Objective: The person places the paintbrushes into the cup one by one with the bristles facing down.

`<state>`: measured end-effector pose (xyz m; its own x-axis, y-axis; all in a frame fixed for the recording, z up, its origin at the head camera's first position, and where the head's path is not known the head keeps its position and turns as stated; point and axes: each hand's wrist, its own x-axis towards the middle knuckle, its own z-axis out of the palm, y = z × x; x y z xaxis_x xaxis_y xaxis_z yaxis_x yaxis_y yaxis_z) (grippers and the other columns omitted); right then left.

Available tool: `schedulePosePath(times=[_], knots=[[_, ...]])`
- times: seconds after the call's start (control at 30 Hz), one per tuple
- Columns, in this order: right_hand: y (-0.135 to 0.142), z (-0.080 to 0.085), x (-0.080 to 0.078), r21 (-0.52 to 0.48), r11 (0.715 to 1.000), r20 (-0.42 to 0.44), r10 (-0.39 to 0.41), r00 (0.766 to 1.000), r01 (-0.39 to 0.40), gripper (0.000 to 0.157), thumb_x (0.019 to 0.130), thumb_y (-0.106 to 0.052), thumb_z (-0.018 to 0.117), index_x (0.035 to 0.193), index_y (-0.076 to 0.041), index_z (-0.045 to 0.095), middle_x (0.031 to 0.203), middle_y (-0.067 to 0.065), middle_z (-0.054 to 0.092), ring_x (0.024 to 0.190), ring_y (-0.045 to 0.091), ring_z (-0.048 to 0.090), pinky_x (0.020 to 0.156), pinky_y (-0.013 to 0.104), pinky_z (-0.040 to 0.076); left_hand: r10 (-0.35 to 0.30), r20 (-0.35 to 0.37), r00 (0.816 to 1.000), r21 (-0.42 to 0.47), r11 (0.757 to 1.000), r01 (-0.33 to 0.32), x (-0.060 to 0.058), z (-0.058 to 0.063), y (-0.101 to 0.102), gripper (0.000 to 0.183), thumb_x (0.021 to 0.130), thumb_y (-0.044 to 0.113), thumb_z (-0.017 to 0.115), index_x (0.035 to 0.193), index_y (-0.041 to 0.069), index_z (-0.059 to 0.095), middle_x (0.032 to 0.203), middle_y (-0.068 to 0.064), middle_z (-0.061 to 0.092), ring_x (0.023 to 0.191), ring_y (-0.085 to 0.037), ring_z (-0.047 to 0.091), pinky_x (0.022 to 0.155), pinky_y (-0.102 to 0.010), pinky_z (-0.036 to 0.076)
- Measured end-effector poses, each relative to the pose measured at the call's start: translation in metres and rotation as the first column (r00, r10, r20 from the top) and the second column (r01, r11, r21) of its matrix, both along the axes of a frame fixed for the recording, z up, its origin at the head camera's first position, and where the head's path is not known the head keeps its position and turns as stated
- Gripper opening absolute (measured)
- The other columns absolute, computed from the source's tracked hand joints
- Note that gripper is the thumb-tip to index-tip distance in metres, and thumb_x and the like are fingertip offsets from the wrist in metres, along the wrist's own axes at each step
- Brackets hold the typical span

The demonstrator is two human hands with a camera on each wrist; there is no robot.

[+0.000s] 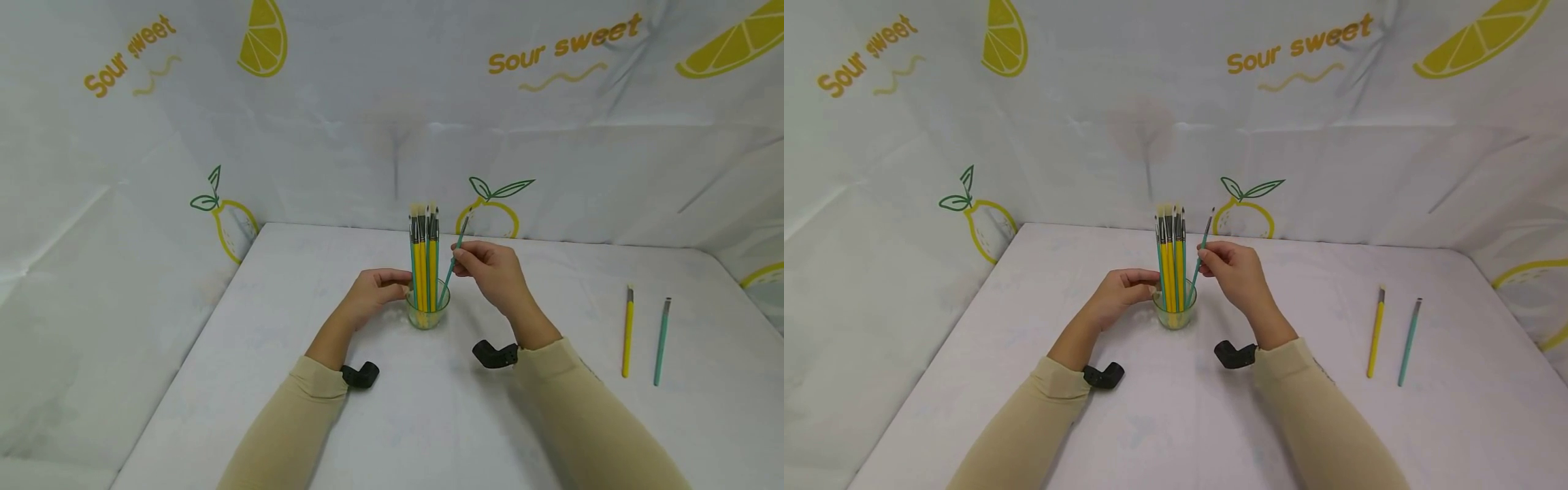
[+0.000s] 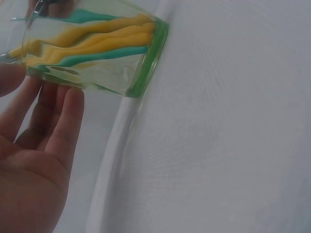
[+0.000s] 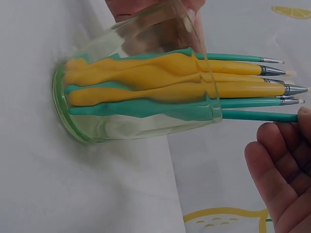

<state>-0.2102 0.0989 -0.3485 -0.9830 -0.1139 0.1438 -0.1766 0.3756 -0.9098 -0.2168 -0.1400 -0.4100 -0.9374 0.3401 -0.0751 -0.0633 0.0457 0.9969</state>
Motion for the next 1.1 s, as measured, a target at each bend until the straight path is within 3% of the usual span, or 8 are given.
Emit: schedulePosePath(times=[0.33, 0.83, 1.1], knots=[[-0.003, -0.014, 0.0, 0.182, 0.983, 0.05, -0.028, 0.998, 0.018, 0.035, 0.097, -0.04, 0.06, 0.112, -0.01, 0.071, 0.1, 0.007, 0.073, 0.09, 0.02, 0.069, 0.087, 0.041, 0.059, -0.002, -0.004, 1.0, -0.009, 1.0, 0.002, 0.0, 0.0, 0.002, 0.033, 0.089, 0.004, 0.061, 0.121, -0.002, 0.067, 0.126, -0.014, 0.066, 0.11, -0.018, 0.064, 0.093, -0.03, 0.056], [-0.01, -0.026, 0.0, 0.158, 0.987, 0.109, -0.015, 0.994, -0.002, 0.036, 0.095, -0.039, 0.064, 0.115, -0.01, 0.07, 0.104, 0.008, 0.073, 0.089, 0.02, 0.071, 0.087, 0.043, 0.058, 0.011, 0.001, 1.0, -0.038, 0.999, -0.011, 0.002, 0.001, 0.003, 0.034, 0.088, 0.004, 0.061, 0.12, 0.001, 0.068, 0.125, -0.011, 0.067, 0.112, -0.019, 0.064, 0.093, -0.029, 0.055], [-0.002, -0.023, 0.001, 0.205, 0.979, 0.112, -0.018, 0.994, -0.006, 0.042, 0.094, -0.046, 0.062, 0.118, -0.013, 0.07, 0.108, 0.008, 0.073, 0.091, 0.022, 0.07, 0.084, 0.042, 0.058, 0.017, -0.013, 1.0, -0.032, 0.999, -0.018, 0.001, 0.001, 0.002, 0.035, 0.087, 0.005, 0.06, 0.121, 0.001, 0.068, 0.124, -0.011, 0.068, 0.11, -0.018, 0.064, 0.093, -0.03, 0.055]])
